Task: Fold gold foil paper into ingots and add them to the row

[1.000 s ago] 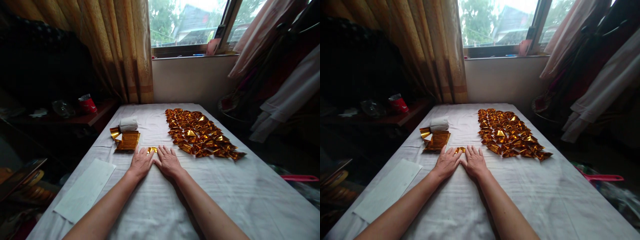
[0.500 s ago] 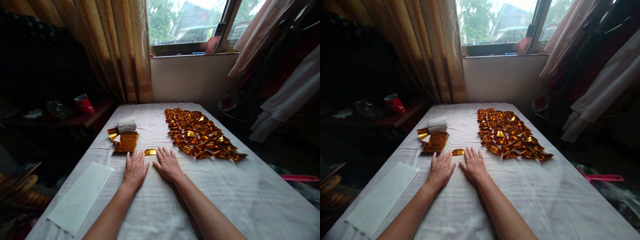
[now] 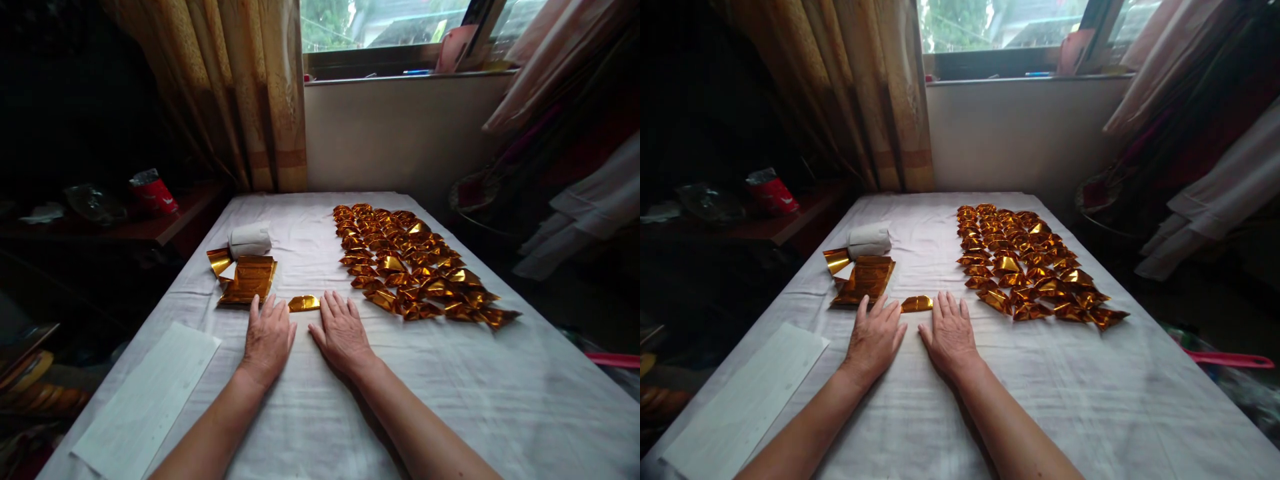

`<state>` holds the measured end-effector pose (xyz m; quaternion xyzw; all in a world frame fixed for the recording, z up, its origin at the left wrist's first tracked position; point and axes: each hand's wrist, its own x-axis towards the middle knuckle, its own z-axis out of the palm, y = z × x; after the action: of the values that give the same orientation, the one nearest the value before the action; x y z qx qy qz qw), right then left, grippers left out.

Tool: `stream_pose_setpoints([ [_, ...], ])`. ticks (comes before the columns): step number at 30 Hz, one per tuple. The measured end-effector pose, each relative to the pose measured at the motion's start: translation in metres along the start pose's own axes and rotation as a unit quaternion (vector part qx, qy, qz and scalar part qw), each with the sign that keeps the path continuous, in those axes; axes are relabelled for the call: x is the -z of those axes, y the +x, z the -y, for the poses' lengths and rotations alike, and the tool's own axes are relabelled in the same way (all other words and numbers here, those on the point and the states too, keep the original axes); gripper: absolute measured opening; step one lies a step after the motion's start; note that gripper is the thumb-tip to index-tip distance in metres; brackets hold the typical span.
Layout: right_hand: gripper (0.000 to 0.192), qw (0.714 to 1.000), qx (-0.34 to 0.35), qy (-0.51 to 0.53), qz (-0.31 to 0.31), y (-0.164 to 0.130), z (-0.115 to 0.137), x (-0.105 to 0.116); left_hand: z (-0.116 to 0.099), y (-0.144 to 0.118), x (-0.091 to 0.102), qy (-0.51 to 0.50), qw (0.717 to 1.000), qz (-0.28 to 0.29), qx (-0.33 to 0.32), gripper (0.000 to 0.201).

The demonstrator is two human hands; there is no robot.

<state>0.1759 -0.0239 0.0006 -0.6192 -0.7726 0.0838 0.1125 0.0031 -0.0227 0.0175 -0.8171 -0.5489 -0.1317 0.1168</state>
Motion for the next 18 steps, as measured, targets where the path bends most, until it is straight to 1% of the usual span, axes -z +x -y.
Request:
stream_pose_setpoints([
  [2, 0.064, 1.000, 0.015, 0.000, -0.010, 0.000, 0.001, 0.000, 0.002, 0.005, 0.001, 0.005, 1.000, 0.004, -0.021, 0.025],
  [4, 0.062, 0.998, 0.065, 0.010, -0.009, 0.002, 0.003, 0.000, 0.005, 0.008, 0.000, 0.010, 0.999, 0.003, -0.037, 0.021],
  [6, 0.061, 0.993, 0.116, 0.024, 0.013, 0.004, 0.005, 0.000, 0.008, 0.010, -0.001, 0.007, 0.999, -0.002, -0.046, 0.019],
  [8, 0.060, 0.989, 0.138, 0.035, 0.045, 0.006, 0.006, 0.001, 0.011, 0.012, -0.003, -0.003, 0.999, -0.006, -0.049, 0.018],
  [10, 0.061, 0.988, 0.131, 0.040, 0.070, 0.008, 0.006, 0.004, 0.014, 0.013, -0.005, -0.012, 0.999, -0.006, -0.049, 0.018],
  [12, 0.062, 0.990, 0.109, 0.037, 0.079, 0.007, 0.004, 0.006, 0.017, 0.014, -0.007, -0.015, 0.999, -0.003, -0.048, 0.018],
  [16, 0.061, 0.997, 0.042, 0.020, 0.067, 0.003, -0.003, 0.009, 0.020, 0.015, -0.009, -0.022, 0.999, -0.008, -0.041, 0.019],
  [18, 0.061, 0.998, 0.026, 0.015, 0.058, 0.001, -0.005, 0.007, 0.021, 0.014, -0.010, -0.028, 0.999, -0.016, -0.038, 0.019],
])
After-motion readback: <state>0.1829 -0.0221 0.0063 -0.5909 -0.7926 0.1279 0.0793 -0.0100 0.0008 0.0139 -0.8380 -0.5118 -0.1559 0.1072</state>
